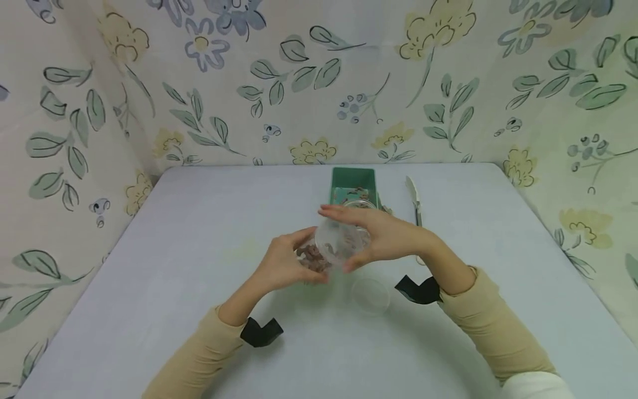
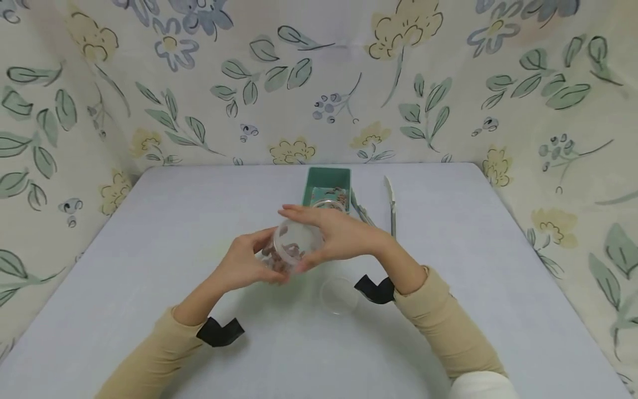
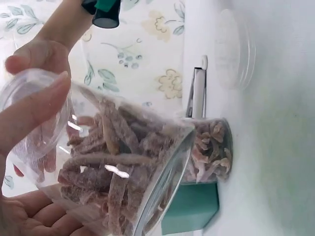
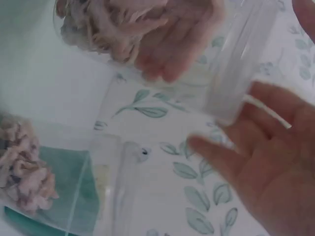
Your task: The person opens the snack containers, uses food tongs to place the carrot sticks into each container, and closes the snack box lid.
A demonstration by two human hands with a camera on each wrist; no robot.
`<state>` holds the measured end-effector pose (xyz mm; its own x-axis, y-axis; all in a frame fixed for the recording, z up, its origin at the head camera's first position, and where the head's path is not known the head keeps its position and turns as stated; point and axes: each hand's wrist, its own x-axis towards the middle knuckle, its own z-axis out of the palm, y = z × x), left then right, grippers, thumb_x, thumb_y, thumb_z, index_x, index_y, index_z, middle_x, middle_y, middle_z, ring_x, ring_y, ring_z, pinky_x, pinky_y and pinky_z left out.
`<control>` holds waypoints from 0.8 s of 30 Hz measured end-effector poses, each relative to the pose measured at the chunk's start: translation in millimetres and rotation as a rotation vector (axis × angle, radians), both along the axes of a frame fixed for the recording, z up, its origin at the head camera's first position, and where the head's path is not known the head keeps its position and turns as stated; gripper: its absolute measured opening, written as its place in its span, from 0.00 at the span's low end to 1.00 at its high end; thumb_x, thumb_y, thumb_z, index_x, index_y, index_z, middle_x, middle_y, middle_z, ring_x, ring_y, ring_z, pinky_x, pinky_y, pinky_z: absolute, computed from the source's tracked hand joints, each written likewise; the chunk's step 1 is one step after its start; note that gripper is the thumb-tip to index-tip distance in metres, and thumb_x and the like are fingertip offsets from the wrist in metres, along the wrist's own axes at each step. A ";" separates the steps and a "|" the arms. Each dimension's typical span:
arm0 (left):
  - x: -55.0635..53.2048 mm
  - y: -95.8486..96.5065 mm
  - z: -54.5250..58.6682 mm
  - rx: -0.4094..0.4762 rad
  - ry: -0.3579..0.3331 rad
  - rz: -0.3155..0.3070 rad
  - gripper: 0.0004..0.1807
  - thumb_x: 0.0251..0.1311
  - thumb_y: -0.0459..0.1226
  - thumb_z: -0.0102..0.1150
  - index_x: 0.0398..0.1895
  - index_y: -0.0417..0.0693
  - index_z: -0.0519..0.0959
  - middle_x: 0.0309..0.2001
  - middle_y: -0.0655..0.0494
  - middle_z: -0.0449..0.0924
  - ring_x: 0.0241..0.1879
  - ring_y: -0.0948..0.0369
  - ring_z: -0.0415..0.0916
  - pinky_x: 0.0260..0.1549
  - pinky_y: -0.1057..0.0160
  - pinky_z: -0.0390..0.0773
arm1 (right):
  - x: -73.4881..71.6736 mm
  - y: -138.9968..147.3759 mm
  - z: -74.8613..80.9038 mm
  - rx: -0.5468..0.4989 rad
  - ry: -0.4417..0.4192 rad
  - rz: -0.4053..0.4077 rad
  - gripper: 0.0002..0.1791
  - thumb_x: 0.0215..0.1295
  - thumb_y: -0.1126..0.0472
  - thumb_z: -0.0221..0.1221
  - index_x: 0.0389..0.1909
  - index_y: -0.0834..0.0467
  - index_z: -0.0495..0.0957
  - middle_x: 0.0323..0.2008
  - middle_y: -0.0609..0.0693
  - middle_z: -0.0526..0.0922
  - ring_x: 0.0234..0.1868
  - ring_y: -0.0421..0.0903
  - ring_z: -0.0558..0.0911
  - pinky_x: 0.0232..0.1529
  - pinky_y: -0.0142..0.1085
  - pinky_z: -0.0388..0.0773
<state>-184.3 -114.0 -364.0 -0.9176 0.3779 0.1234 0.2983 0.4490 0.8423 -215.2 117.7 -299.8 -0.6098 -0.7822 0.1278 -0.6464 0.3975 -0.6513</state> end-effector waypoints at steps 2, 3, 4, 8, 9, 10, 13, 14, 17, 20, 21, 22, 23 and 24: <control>-0.5 -2.9 1.3 0.011 -0.013 -0.065 0.49 0.36 0.35 0.81 0.66 0.35 0.69 0.59 0.44 0.76 0.57 0.50 0.76 0.52 0.48 0.77 | -3.2 2.3 -3.3 -0.046 -0.016 0.089 0.48 0.50 0.58 0.74 0.71 0.64 0.62 0.70 0.57 0.65 0.70 0.54 0.64 0.64 0.54 0.65; -1.0 -3.9 1.1 0.023 -0.012 -0.095 0.48 0.36 0.35 0.81 0.66 0.35 0.69 0.59 0.44 0.77 0.56 0.50 0.76 0.51 0.49 0.77 | -4.0 2.5 -5.6 -0.069 -0.003 0.101 0.47 0.48 0.59 0.75 0.69 0.65 0.64 0.68 0.58 0.68 0.67 0.55 0.67 0.62 0.53 0.69; -1.4 -4.5 0.7 0.029 -0.010 -0.110 0.48 0.36 0.35 0.81 0.66 0.35 0.69 0.58 0.44 0.77 0.56 0.51 0.76 0.51 0.49 0.77 | -4.2 2.0 -8.3 -0.096 0.017 0.091 0.46 0.47 0.59 0.76 0.67 0.66 0.66 0.65 0.59 0.71 0.65 0.55 0.70 0.59 0.53 0.72; -3.0 -3.5 -4.2 0.046 0.029 -0.076 0.48 0.35 0.33 0.81 0.65 0.36 0.70 0.57 0.43 0.78 0.54 0.51 0.77 0.49 0.50 0.77 | -0.7 -3.5 -18.6 -0.199 0.100 -0.006 0.43 0.42 0.61 0.78 0.61 0.68 0.73 0.58 0.61 0.77 0.57 0.56 0.77 0.51 0.50 0.79; -3.4 -2.7 -5.9 0.046 0.045 -0.055 0.47 0.34 0.33 0.81 0.65 0.36 0.71 0.56 0.43 0.78 0.53 0.51 0.77 0.49 0.50 0.77 | 0.0 -5.6 -21.4 -0.220 0.124 -0.028 0.42 0.41 0.62 0.78 0.60 0.69 0.74 0.57 0.61 0.78 0.56 0.56 0.78 0.49 0.49 0.80; -3.5 -1.8 -7.4 0.054 0.053 -0.035 0.47 0.33 0.32 0.81 0.64 0.37 0.71 0.56 0.43 0.79 0.53 0.51 0.77 0.49 0.49 0.77 | 0.9 -7.7 -24.0 -0.243 0.140 -0.047 0.41 0.40 0.63 0.78 0.59 0.69 0.74 0.56 0.62 0.79 0.55 0.56 0.79 0.49 0.49 0.80; -4.7 1.2 -13.7 0.108 0.064 -0.005 0.46 0.33 0.30 0.80 0.63 0.36 0.72 0.55 0.43 0.79 0.56 0.49 0.76 0.54 0.48 0.75 | 1.8 -14.8 -30.7 -0.293 0.195 -0.093 0.39 0.39 0.64 0.78 0.56 0.71 0.76 0.53 0.63 0.80 0.53 0.57 0.81 0.46 0.49 0.81; -5.4 1.8 -16.3 0.126 0.066 -0.005 0.45 0.33 0.29 0.80 0.62 0.35 0.72 0.55 0.42 0.79 0.56 0.48 0.75 0.55 0.47 0.74 | 1.2 -17.6 -32.9 -0.300 0.217 -0.101 0.38 0.39 0.64 0.78 0.55 0.71 0.77 0.52 0.63 0.81 0.52 0.57 0.81 0.46 0.48 0.81; -9.0 2.1 -23.5 0.166 0.045 0.001 0.43 0.34 0.28 0.79 0.61 0.33 0.73 0.54 0.41 0.79 0.56 0.46 0.75 0.56 0.48 0.74 | -1.0 -25.9 -35.8 -0.254 0.271 -0.129 0.38 0.40 0.60 0.77 0.54 0.71 0.77 0.53 0.62 0.81 0.53 0.56 0.81 0.49 0.48 0.80; -15.4 -0.9 -28.9 0.188 -0.026 0.006 0.42 0.35 0.28 0.79 0.61 0.34 0.73 0.55 0.42 0.79 0.56 0.48 0.75 0.55 0.50 0.74 | -7.4 -33.6 -37.2 -0.155 0.297 -0.154 0.38 0.43 0.55 0.76 0.55 0.70 0.77 0.54 0.61 0.80 0.54 0.55 0.81 0.50 0.46 0.79; -18.4 -2.3 -30.5 0.197 -0.061 0.009 0.42 0.35 0.28 0.79 0.61 0.35 0.73 0.55 0.43 0.78 0.56 0.49 0.75 0.55 0.50 0.74 | -10.4 -35.9 -37.5 -0.119 0.285 -0.158 0.38 0.45 0.54 0.75 0.56 0.70 0.77 0.55 0.61 0.80 0.51 0.54 0.82 0.49 0.44 0.79; -21.5 -4.2 -32.4 0.202 -0.094 0.014 0.42 0.36 0.28 0.79 0.61 0.36 0.73 0.56 0.44 0.78 0.57 0.49 0.74 0.56 0.51 0.74 | -13.7 -38.3 -37.4 -0.082 0.268 -0.162 0.38 0.46 0.53 0.74 0.57 0.70 0.76 0.56 0.61 0.79 0.49 0.53 0.83 0.47 0.42 0.79; -24.9 -6.2 -34.5 0.206 -0.129 0.017 0.42 0.36 0.28 0.78 0.61 0.36 0.73 0.57 0.44 0.77 0.59 0.49 0.74 0.57 0.51 0.73 | -17.1 -40.6 -37.3 -0.044 0.248 -0.166 0.38 0.48 0.52 0.73 0.58 0.70 0.76 0.57 0.61 0.78 0.49 0.52 0.82 0.48 0.42 0.78; -28.5 -8.3 -36.9 0.211 -0.159 0.015 0.42 0.36 0.28 0.78 0.61 0.36 0.73 0.59 0.44 0.76 0.60 0.49 0.72 0.58 0.50 0.71 | -20.8 -42.8 -37.1 -0.013 0.230 -0.165 0.38 0.49 0.51 0.72 0.58 0.70 0.75 0.57 0.61 0.78 0.42 0.49 0.83 0.45 0.40 0.78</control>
